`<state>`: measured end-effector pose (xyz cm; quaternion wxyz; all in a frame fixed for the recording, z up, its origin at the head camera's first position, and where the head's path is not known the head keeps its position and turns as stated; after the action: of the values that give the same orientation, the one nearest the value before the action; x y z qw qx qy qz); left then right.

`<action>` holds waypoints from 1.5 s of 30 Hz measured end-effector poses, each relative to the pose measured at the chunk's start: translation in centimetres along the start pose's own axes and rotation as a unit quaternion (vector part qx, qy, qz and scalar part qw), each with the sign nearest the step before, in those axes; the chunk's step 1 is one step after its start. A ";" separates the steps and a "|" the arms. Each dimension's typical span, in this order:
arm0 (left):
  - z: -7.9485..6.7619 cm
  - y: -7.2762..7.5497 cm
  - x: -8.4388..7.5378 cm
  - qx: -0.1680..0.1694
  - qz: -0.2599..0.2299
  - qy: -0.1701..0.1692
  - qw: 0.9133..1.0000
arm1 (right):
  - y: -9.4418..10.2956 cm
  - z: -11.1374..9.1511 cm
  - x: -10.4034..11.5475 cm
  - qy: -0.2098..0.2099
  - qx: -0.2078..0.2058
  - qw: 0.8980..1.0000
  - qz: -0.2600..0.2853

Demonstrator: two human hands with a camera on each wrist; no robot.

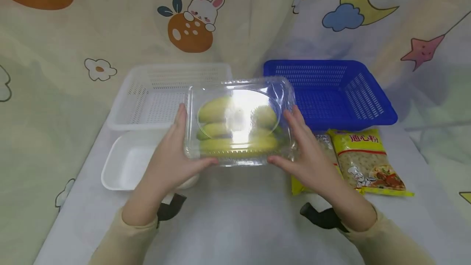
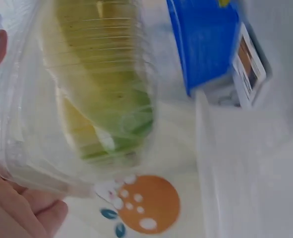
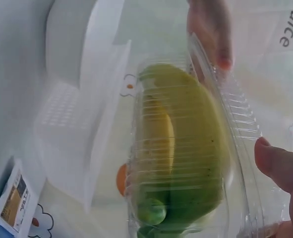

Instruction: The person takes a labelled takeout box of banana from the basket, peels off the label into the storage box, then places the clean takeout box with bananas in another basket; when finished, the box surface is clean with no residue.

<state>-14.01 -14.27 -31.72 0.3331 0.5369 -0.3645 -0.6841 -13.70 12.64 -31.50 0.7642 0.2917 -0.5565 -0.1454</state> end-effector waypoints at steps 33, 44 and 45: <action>13.3 4.7 15.1 0.120 -0.009 0.076 0.990 | -12.7 20.3 -0.9 -0.058 0.066 0.993 0.077; 13.8 2.7 18.1 0.182 0.004 0.094 0.979 | -15.9 21.3 -2.1 -0.105 0.090 0.985 0.101; 13.8 2.5 18.5 0.185 0.002 0.096 0.978 | -16.1 21.3 -2.2 -0.111 0.089 0.985 0.101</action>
<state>-31.05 -29.23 -36.52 0.2628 0.6517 -0.4519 -0.5496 -32.71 -4.89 -38.47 0.6793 0.2829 -0.6754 -0.0484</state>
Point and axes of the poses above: each hand's wrist, its own z-axis towards the middle knuckle, its own y-axis out of the back of the hand, x = y × z, the point moved 2 cm from there along z, towards the middle knuckle, and after that the axes turned 6 degrees about z, right-handed, at the moved point
